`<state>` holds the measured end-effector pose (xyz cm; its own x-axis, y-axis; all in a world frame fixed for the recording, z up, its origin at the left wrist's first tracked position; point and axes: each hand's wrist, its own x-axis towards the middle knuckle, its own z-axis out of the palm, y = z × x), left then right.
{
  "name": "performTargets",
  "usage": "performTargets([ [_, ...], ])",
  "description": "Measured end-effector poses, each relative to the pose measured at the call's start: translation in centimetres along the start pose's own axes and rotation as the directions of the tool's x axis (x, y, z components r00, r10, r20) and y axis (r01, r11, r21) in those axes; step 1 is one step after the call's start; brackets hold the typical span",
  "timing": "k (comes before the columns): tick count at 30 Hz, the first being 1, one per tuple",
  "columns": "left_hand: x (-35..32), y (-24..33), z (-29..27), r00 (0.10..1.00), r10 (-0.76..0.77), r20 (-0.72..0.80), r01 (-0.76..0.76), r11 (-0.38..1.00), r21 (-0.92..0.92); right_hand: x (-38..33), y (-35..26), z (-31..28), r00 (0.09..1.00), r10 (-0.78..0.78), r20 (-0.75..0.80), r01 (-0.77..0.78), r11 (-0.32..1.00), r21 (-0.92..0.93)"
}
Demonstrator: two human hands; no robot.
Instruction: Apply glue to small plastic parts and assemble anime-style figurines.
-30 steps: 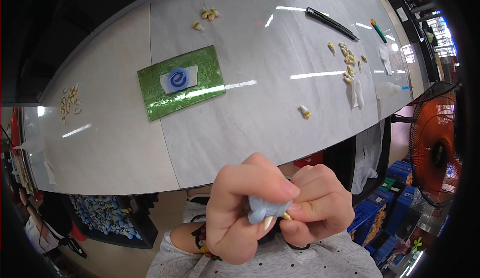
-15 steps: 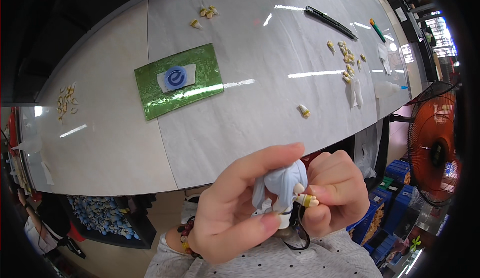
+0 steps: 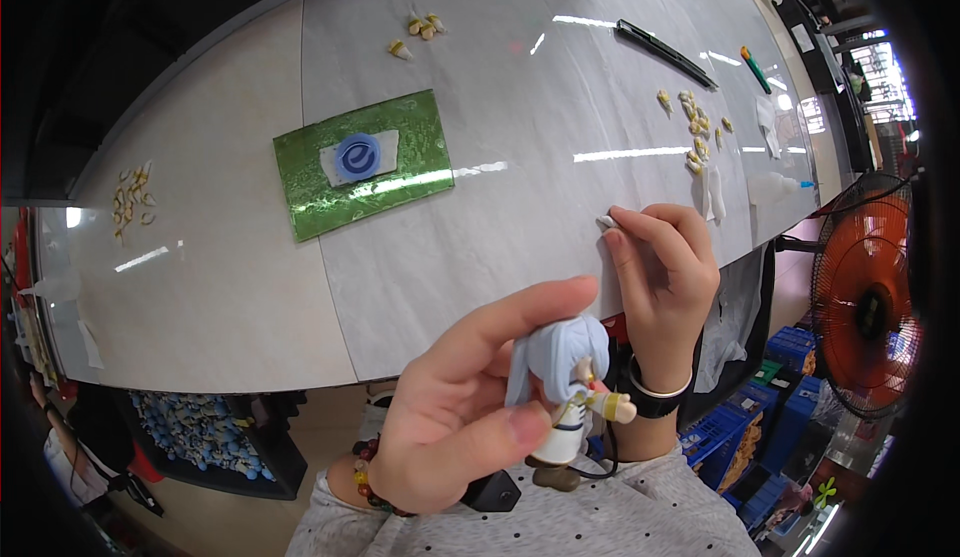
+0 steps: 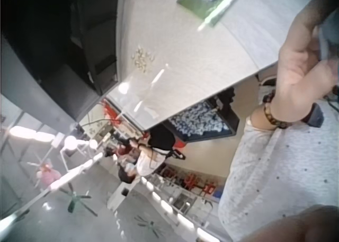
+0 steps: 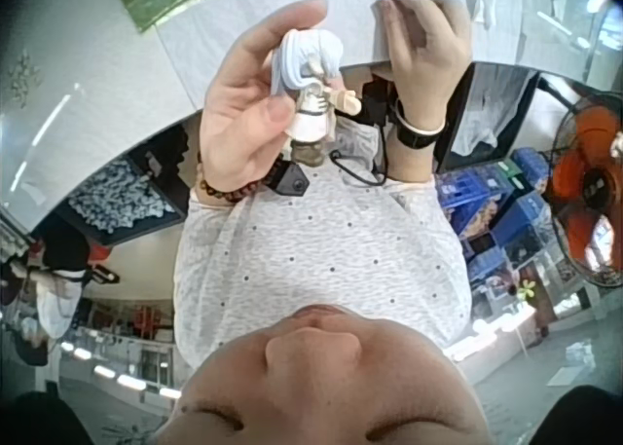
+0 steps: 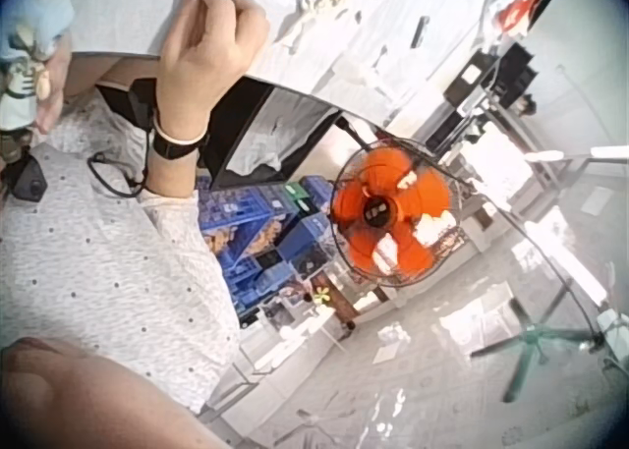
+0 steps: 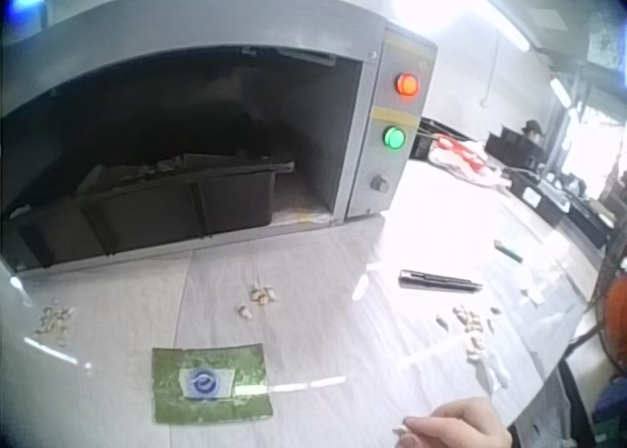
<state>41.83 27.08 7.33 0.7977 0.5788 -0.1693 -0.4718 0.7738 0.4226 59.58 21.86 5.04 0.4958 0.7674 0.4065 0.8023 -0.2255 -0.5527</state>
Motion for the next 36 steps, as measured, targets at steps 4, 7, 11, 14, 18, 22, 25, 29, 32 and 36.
performTargets([
  [4, 0.2, -0.2, -0.2, 0.999, 0.021, -0.037, -0.022, 1.000, -0.015, 0.3, 0.0, -0.3, 1.000, -0.018, 0.024, 0.016, 0.998, 0.065],
  [7, 0.4, 0.2, -0.6, 0.997, -0.059, -0.044, 0.059, 0.998, -0.007, -0.1, -0.6, -1.2, 0.999, -0.044, 0.017, 0.038, 0.967, 0.250],
  [11, 0.5, 0.4, 0.3, 0.980, -0.187, -0.068, 0.184, 0.982, -0.042, 1.0, -2.1, -3.6, 0.965, -0.263, -0.013, 0.244, 0.875, 0.418],
  [14, 0.5, 0.2, 0.7, 0.964, -0.263, -0.042, 0.259, 0.962, -0.081, 2.2, -2.5, -4.7, 0.898, -0.441, -0.005, 0.391, 0.792, 0.469],
  [18, 0.5, 0.1, 0.5, 0.945, -0.328, 0.009, 0.328, 0.943, -0.062, 3.6, -3.4, -4.8, 0.776, -0.629, -0.036, 0.571, 0.678, 0.463],
  [22, 0.4, 0.1, 0.7, 0.919, -0.391, 0.042, 0.393, 0.916, -0.081, 4.7, -3.9, -6.1, 0.641, -0.744, 0.190, 0.596, 0.638, 0.487],
  [25, 0.4, -0.1, -0.4, 0.903, -0.395, 0.170, 0.420, 0.894, -0.153, 4.8, -3.6, -5.9, 0.592, -0.788, 0.168, 0.635, 0.585, 0.504],
  [29, 0.6, -0.3, -0.9, 0.872, -0.385, 0.302, 0.457, 0.861, -0.224, 4.6, -3.7, -6.2, 0.563, -0.806, 0.183, 0.669, 0.574, 0.472],
  [32, 0.7, 0.3, 0.5, 0.883, -0.462, 0.081, 0.468, 0.880, -0.083, 4.6, -3.8, -6.3, 0.537, -0.823, 0.186, 0.704, 0.558, 0.439],
  [36, 0.4, 0.0, 0.4, 0.888, -0.450, 0.091, 0.457, 0.885, -0.086, 4.5, -3.6, -6.2, 0.511, -0.847, 0.148, 0.739, 0.521, 0.427],
])
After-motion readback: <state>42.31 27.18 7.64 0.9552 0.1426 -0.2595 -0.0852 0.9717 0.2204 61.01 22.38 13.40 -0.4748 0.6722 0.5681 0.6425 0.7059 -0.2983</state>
